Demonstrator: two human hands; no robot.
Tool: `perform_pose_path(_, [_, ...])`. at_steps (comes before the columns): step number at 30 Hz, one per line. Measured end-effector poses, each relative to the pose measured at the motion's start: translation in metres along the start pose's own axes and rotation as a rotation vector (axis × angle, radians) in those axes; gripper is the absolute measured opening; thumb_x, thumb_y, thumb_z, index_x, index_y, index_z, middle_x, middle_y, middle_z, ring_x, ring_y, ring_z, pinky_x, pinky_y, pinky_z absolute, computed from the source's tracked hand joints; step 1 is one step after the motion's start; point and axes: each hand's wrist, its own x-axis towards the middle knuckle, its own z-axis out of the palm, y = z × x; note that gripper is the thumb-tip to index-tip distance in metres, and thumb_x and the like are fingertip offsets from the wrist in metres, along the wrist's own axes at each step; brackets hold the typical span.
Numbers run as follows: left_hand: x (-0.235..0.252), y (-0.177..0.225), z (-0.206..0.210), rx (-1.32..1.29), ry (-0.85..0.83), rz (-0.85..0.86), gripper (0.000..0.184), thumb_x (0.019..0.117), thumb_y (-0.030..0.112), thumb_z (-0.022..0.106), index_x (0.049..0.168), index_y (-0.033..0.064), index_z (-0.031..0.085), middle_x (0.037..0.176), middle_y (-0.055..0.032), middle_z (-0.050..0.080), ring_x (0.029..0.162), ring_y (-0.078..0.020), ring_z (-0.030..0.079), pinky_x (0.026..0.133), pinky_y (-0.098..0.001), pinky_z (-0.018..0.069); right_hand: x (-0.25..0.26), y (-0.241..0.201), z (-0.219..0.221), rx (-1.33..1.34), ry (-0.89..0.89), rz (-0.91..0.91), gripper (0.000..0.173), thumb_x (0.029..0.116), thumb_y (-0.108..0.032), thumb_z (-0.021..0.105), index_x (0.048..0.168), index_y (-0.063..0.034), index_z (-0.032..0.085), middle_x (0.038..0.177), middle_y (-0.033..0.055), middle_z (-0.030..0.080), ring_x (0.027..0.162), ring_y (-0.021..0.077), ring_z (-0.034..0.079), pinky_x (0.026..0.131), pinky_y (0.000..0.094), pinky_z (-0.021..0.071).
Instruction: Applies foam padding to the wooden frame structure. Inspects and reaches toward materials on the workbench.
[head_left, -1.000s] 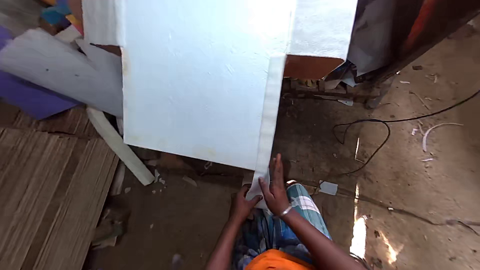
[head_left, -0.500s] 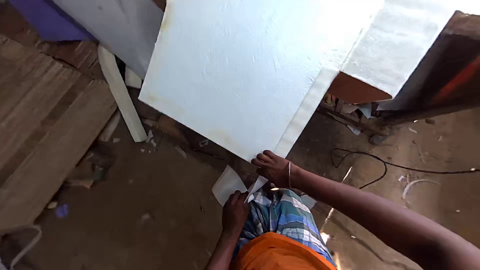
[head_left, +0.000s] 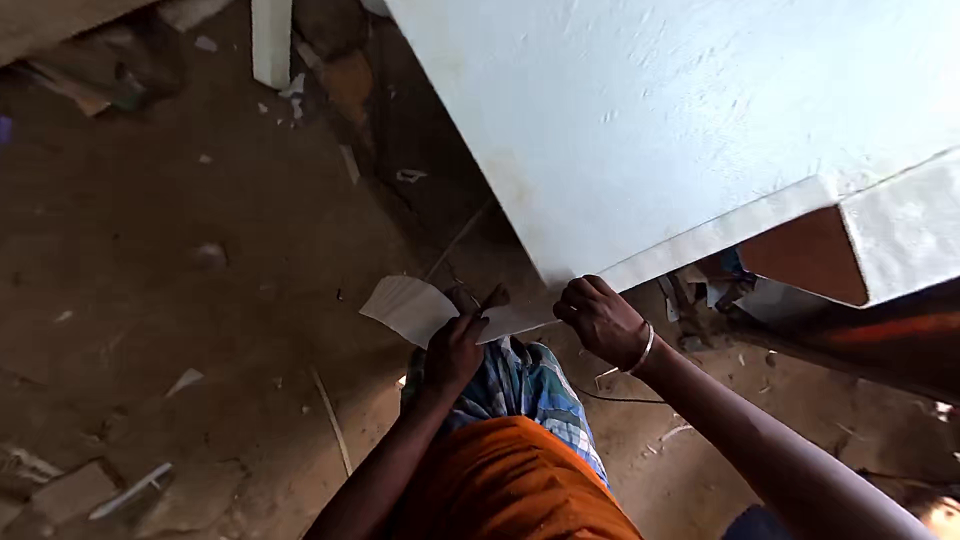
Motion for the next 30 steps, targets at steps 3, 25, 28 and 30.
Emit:
perform_pose_path(3, [-0.005, -0.003, 0.002, -0.023, 0.024, 0.04, 0.023, 0.0844, 0.009, 0.077, 0.107, 0.0132, 0.079, 0.108, -0.0103, 0.074, 0.092, -0.0281, 0.073, 0.077, -0.046, 0.0624, 0.0, -0.002, -0.005, -0.036, -0.04, -0.032, 0.012, 0.0933, -0.002, 0.061, 0.091, -0.0087, 0.07, 0.087, 0.0084, 0.066, 0.101, 0.0282, 0.065, 0.107, 0.0497, 0.044])
perform_pose_path(25, [0.164, 0.023, -0.073, -0.079, -0.205, -0.18, 0.016, 0.0889, 0.017, 0.072, 0.104, 0.0142, 0.076, 0.109, -0.0074, 0.071, 0.101, -0.0283, 0.069, 0.085, -0.0533, 0.0572, 0.011, -0.049, 0.061, -0.075, 0.437, 0.584, 0.018, 0.086, -0.027, 0.071, 0.08, -0.0102, 0.071, 0.082, 0.0085, 0.067, 0.085, 0.0306, 0.067, 0.074, 0.0484, 0.0536])
perform_pose_path(28, [0.185, 0.039, -0.083, -0.076, -0.178, -0.259, 0.025, 0.0858, 0.012, 0.072, 0.11, 0.0136, 0.075, 0.115, -0.008, 0.071, 0.107, -0.0284, 0.068, 0.089, -0.0541, 0.0566, 0.009, -0.05, 0.065, -0.058, 0.479, 0.591, 0.019, 0.0887, -0.029, 0.069, 0.082, -0.0107, 0.072, 0.083, 0.0081, 0.069, 0.088, 0.0299, 0.068, 0.077, 0.0482, 0.0549])
perform_pose_path(30, [0.195, 0.043, -0.088, -0.036, -0.193, -0.295, 0.026, 0.0849, 0.012, 0.072, 0.111, 0.0138, 0.074, 0.117, -0.0082, 0.07, 0.11, -0.0286, 0.068, 0.091, -0.0545, 0.056, 0.008, -0.052, 0.064, -0.029, 0.492, 0.596, 0.02, 0.0911, -0.03, 0.067, 0.085, -0.0113, 0.073, 0.088, 0.008, 0.07, 0.092, 0.0295, 0.069, 0.081, 0.0481, 0.0561])
